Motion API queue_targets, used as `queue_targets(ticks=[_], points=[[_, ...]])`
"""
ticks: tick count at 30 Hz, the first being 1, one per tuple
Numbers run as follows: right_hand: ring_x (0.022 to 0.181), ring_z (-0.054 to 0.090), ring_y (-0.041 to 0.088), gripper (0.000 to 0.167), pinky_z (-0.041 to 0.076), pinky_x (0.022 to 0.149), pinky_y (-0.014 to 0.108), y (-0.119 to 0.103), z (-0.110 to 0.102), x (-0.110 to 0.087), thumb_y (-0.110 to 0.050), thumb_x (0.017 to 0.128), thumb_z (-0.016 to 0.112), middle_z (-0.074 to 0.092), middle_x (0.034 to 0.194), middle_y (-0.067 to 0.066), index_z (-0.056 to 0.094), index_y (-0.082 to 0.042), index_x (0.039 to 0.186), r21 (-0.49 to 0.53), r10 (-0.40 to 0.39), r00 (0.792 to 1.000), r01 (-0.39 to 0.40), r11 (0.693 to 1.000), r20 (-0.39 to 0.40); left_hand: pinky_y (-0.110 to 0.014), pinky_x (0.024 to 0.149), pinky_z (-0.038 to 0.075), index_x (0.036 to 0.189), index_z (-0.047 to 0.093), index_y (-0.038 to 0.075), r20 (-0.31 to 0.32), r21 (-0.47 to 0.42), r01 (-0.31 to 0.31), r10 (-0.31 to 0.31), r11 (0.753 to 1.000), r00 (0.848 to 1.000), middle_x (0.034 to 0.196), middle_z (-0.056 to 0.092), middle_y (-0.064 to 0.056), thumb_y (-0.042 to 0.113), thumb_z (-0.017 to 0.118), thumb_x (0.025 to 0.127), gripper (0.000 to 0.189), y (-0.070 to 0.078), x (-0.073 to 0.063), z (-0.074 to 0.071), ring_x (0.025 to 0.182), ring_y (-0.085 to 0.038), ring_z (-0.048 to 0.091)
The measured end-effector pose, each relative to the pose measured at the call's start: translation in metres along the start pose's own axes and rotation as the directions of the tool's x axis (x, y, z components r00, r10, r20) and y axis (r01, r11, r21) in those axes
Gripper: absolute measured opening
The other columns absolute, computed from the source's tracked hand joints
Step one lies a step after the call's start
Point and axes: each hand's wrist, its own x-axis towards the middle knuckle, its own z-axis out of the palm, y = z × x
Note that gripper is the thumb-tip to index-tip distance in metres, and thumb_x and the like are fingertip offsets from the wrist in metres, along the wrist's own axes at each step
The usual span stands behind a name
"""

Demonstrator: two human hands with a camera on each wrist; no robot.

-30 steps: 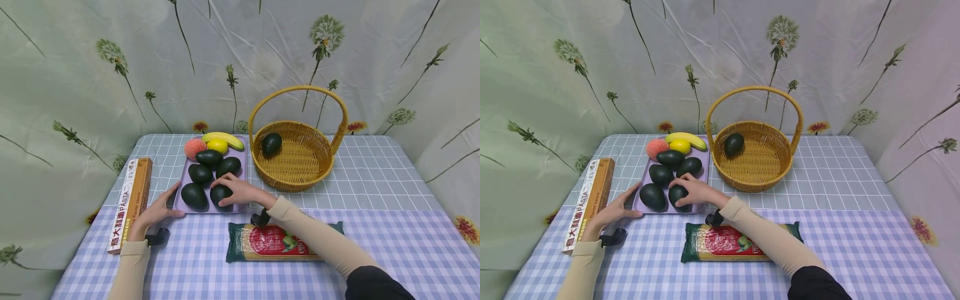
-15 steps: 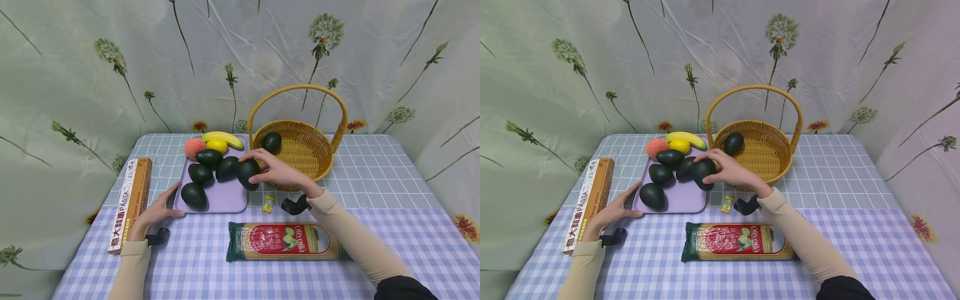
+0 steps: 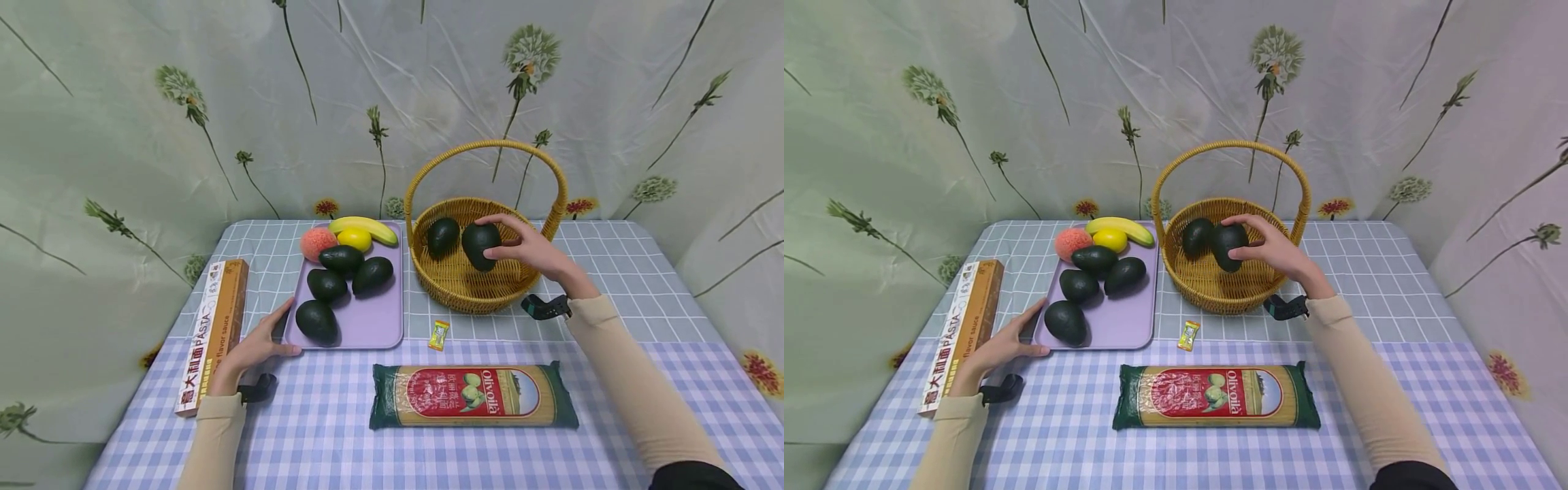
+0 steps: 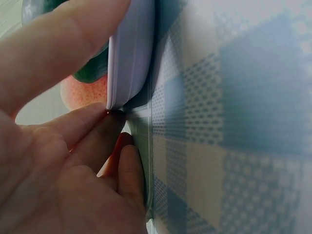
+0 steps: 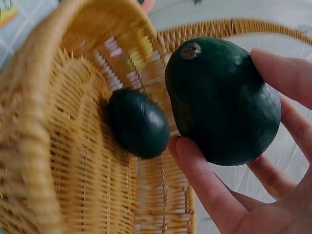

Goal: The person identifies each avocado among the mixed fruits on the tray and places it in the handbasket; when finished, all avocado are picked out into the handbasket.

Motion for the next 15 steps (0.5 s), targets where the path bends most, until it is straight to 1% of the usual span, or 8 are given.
queue_targets(ticks=[1,5,9,12,15], points=[[0.109,0.055,0.031,0.056,0.043,0.092,0.047,0.001,-0.002,0.001,-0.02,0.091,0.067,0.031,0.147,0.007,0.043,-0.012,0.141,-0.01,0.003,1.0,-0.003,1.0,-0.006,-0.065,0.107,0.005,0.153,0.012,0.003,0.0,-0.003,0.0,0.0,1.0,1.0,0.154,0.008,-0.029,0.007,0.079,0.074,0.103,0.0,0.0,0.0,0.14,-0.048,0.003],[0.112,0.053,0.03,0.055,0.042,0.092,0.048,0.004,-0.004,0.008,-0.019,0.09,0.067,0.032,0.147,0.006,0.045,-0.014,0.14,-0.029,0.011,1.0,-0.011,1.0,-0.012,-0.065,0.107,0.005,0.153,0.012,0.003,0.0,-0.002,0.005,-0.005,1.0,1.0,0.154,0.008,-0.029,0.008,0.079,0.074,0.103,0.0,-0.001,0.0,0.14,-0.048,0.003],[0.128,0.037,0.032,0.055,0.037,0.097,0.054,0.007,-0.006,0.021,-0.015,0.09,0.067,0.031,0.149,0.008,0.044,-0.012,0.14,-0.036,0.017,1.0,-0.018,0.999,-0.017,-0.064,0.108,0.005,0.153,0.014,0.003,-0.006,0.01,0.01,-0.01,1.0,1.0,0.154,0.009,-0.029,0.01,0.08,0.073,0.104,0.0,0.0,0.0,0.14,-0.047,0.003],[0.136,0.025,0.033,0.057,0.034,0.099,0.056,0.007,-0.01,0.032,-0.012,0.09,0.065,0.027,0.152,0.013,0.041,-0.009,0.142,-0.035,0.029,0.999,-0.03,0.999,-0.02,-0.064,0.108,0.006,0.153,0.013,0.002,-0.008,0.004,0.014,-0.014,1.0,1.0,0.154,0.009,-0.029,0.009,0.081,0.073,0.104,0.0,0.0,0.001,0.14,-0.047,0.004],[0.133,0.029,0.036,0.058,0.037,0.097,0.057,0.008,-0.013,0.044,-0.009,0.091,0.064,0.023,0.153,0.015,0.039,-0.008,0.143,-0.026,0.07,0.997,-0.071,0.997,-0.022,-0.063,0.109,0.005,0.153,0.014,0.002,-0.008,0.0,0.015,-0.015,1.0,1.0,0.154,0.009,-0.028,0.009,0.081,0.073,0.104,-0.001,0.0,0.001,0.14,-0.046,0.003]])
